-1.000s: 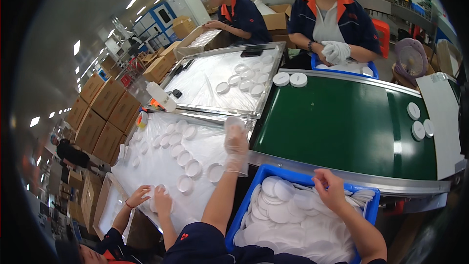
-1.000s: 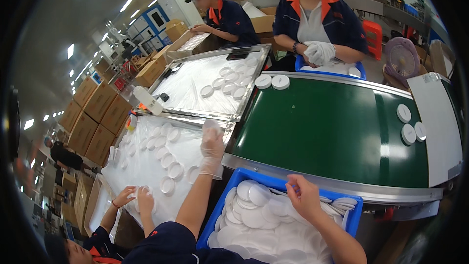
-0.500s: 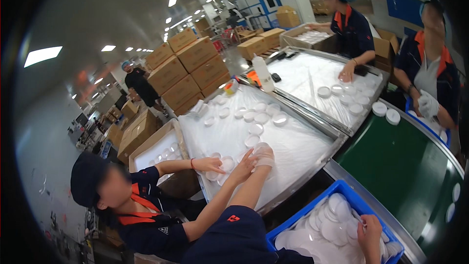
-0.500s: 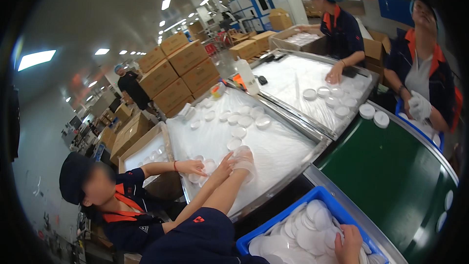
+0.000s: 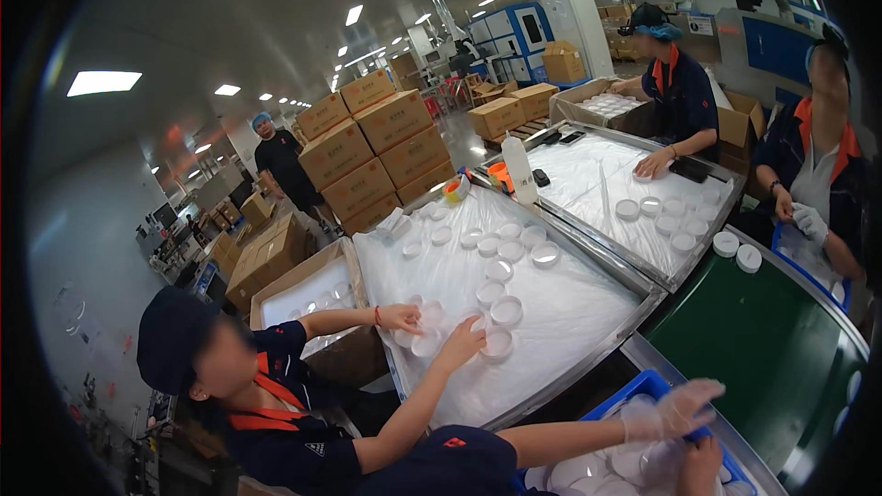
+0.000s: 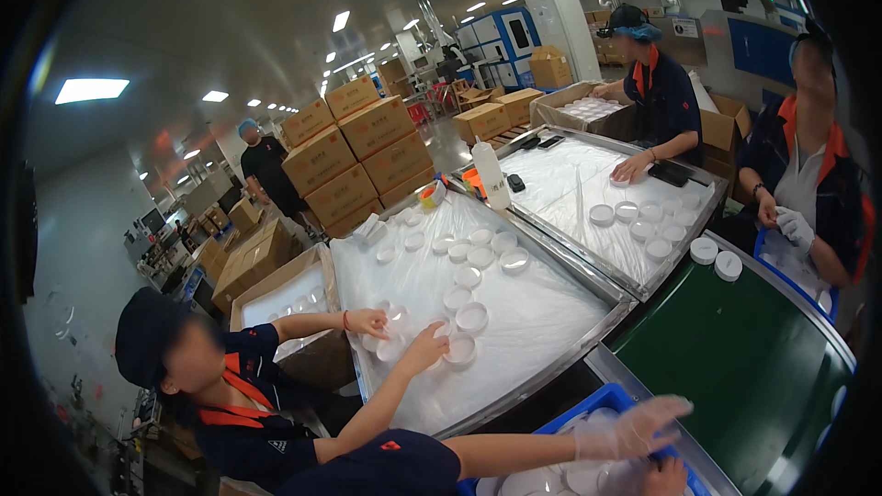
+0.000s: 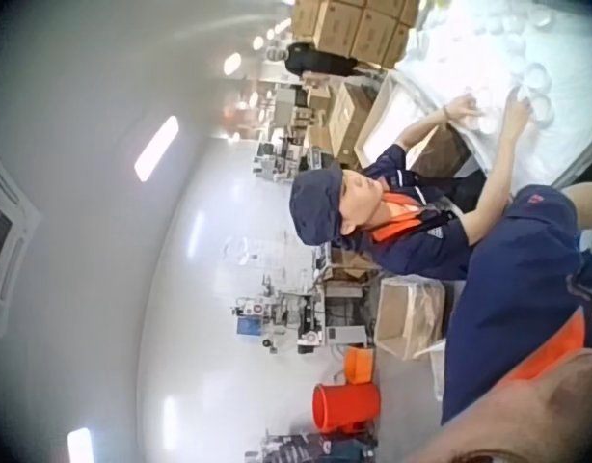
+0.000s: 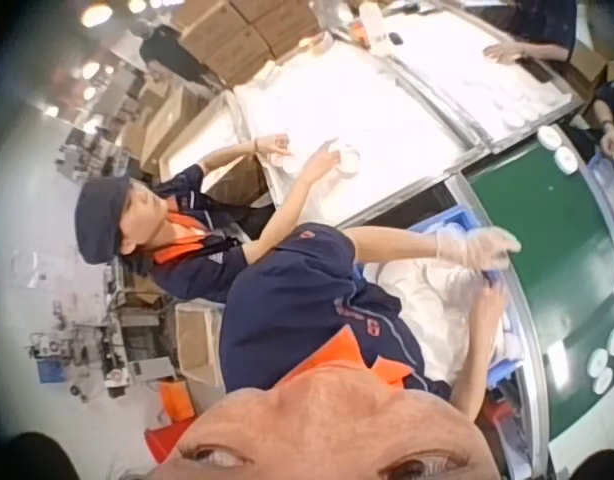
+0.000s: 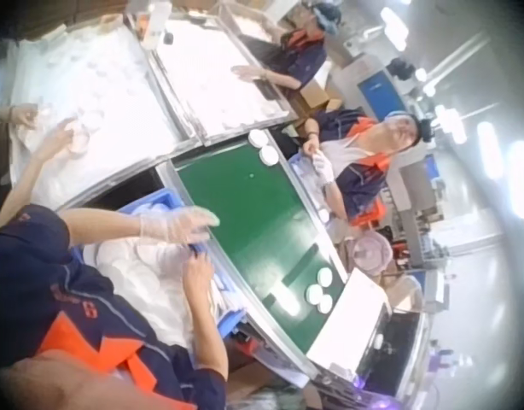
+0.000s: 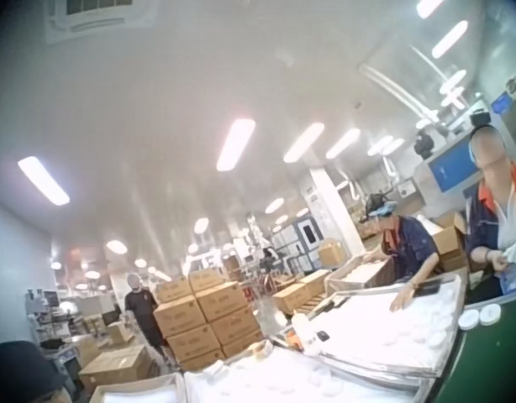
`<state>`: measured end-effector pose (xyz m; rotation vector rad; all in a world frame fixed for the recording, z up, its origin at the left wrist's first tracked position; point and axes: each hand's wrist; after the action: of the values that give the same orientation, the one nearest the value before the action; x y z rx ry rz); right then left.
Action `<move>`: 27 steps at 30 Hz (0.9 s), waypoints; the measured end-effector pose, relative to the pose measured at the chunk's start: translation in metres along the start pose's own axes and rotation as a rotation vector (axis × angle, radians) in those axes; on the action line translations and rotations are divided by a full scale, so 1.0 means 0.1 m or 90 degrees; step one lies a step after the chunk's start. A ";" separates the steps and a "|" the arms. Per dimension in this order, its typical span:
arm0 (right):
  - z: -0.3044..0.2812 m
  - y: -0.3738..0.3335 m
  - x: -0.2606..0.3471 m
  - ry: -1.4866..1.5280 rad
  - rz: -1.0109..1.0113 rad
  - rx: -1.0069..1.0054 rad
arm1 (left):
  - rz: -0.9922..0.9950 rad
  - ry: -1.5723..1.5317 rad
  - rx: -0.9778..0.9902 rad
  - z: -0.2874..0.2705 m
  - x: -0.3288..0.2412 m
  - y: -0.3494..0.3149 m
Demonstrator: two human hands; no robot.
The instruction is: The person sorts and stacks white plastic lids by hand, moving them from workstations onto a conveyor belt. The person wears protective gloves while handling the lids.
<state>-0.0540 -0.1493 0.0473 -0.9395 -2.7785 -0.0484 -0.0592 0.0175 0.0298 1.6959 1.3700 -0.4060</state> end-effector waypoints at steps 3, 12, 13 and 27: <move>-0.14 -0.03 -0.03 -0.033 -0.091 -0.159 | -0.029 -0.089 0.059 0.30 -0.06 0.03; -0.45 -0.08 -0.06 0.088 -0.132 -0.009 | 0.071 -0.114 0.079 0.32 0.13 0.00; -0.47 -0.09 -0.05 0.058 -0.101 -0.002 | 0.063 -0.120 0.072 0.37 0.16 0.02; -0.33 -0.16 -0.17 -0.077 -0.027 0.008 | 0.010 -0.209 -0.008 0.68 0.33 -0.06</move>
<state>-0.0439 -0.1756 0.0767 -0.9090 -2.9066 0.0197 -0.0356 -0.0161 -0.0336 1.5485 1.1163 -0.6356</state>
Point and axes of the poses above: each hand's wrist, its own y-axis towards the middle knuckle, its own z-axis out of the palm, x = y × z, and after that the axes turned 4 degrees about -y, right-handed
